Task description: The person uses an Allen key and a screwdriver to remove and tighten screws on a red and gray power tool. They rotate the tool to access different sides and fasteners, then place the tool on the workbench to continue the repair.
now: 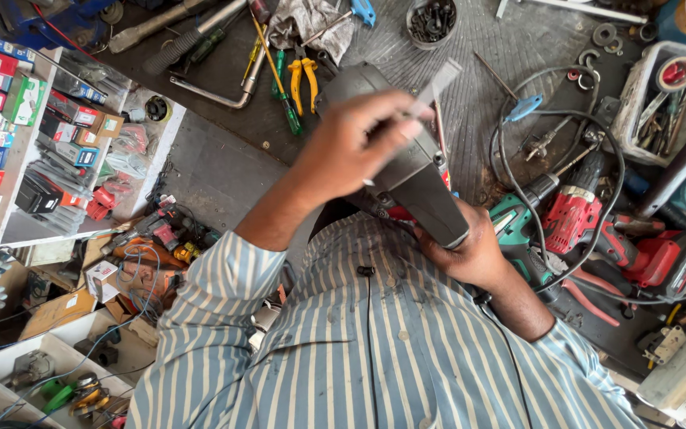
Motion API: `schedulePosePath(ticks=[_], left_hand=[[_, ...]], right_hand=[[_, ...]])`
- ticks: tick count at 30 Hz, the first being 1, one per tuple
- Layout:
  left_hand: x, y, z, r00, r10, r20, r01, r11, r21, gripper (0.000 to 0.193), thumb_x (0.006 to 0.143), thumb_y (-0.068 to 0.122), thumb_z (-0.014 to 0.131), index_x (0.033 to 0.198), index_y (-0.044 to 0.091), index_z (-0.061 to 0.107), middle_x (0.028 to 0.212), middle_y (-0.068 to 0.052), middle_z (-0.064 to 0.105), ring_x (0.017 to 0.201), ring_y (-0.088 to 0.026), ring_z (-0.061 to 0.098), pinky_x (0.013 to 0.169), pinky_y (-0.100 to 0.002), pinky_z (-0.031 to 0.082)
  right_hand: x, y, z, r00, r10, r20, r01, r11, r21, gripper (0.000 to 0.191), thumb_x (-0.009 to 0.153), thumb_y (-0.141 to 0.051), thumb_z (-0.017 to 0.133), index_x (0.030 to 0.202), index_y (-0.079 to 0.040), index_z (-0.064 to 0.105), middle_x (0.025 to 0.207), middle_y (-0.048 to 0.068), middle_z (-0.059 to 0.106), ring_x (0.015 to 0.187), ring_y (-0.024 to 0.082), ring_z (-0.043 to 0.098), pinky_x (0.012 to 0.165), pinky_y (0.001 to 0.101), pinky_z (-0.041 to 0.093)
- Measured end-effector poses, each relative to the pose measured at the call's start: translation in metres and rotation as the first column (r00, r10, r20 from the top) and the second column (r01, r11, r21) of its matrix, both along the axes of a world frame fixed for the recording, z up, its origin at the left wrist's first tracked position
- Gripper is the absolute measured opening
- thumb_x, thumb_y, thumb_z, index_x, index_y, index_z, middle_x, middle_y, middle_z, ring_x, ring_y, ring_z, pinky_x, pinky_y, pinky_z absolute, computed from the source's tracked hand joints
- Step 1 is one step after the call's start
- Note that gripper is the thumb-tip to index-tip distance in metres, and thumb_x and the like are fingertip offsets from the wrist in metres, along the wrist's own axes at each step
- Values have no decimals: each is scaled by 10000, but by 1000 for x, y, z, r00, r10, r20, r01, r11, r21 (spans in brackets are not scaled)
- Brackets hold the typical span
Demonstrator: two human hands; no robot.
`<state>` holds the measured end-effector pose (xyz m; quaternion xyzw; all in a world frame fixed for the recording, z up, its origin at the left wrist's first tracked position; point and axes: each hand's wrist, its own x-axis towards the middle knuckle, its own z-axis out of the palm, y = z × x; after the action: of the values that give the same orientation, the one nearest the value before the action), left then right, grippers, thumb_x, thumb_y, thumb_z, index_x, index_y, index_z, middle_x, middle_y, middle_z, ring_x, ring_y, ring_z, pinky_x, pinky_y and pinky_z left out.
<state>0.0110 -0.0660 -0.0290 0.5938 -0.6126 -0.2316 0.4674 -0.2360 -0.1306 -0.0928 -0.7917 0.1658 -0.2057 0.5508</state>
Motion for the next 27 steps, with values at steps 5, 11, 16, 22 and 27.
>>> schedulePosePath(ticks=[5, 11, 16, 22, 27], left_hand=[[44, 35, -10, 899, 404, 167, -364, 903, -227, 167, 1032, 204, 718, 1109, 57, 742, 922, -124, 627, 750, -147, 555, 614, -258, 448], [74, 96, -55, 750, 454, -481, -488, 871, 62, 250, 1112, 219, 609, 1236, 18, 691, 805, -71, 676, 685, -114, 640, 604, -259, 504], [87, 121, -109, 741, 305, -598, -403, 915, -33, 236, 1113, 220, 547, 1274, 48, 573, 1250, -164, 712, 1051, -222, 750, 849, -342, 606], [73, 113, -171, 898, 435, -73, -436, 900, -1, 266, 1112, 140, 490, 1362, 61, 542, 1488, -182, 593, 1408, -376, 526, 1231, -533, 389], [119, 103, -184, 785, 330, 524, -339, 937, -82, 405, 1042, 71, 554, 1444, 83, 509, 1453, -149, 591, 1413, -326, 524, 1227, -631, 191]], right_hand=[[-4, -6, 5, 994, 74, -81, -66, 993, 100, 310, 808, -48, 803, 1086, -16, 670, 894, 85, 731, 784, 158, 708, 719, 300, 557], [-4, -4, -6, 996, 49, -73, -52, 998, -32, 258, 800, -24, 775, 1037, -26, 673, 891, 83, 729, 772, 168, 720, 703, 303, 554], [-3, -9, -6, 993, 38, -109, -51, 991, -120, 304, 717, -20, 740, 1013, -42, 677, 847, 76, 729, 724, 216, 751, 666, 320, 570], [9, -8, -7, 918, 265, -294, -395, 667, -632, 612, 491, -253, 825, 1063, -91, 680, 738, 80, 631, 673, 315, 673, 580, 429, 533], [17, -6, -34, 858, 227, -462, -510, 261, -819, 269, 778, -224, 731, 1043, -213, 685, 728, 8, 585, 689, 226, 641, 574, 386, 513]])
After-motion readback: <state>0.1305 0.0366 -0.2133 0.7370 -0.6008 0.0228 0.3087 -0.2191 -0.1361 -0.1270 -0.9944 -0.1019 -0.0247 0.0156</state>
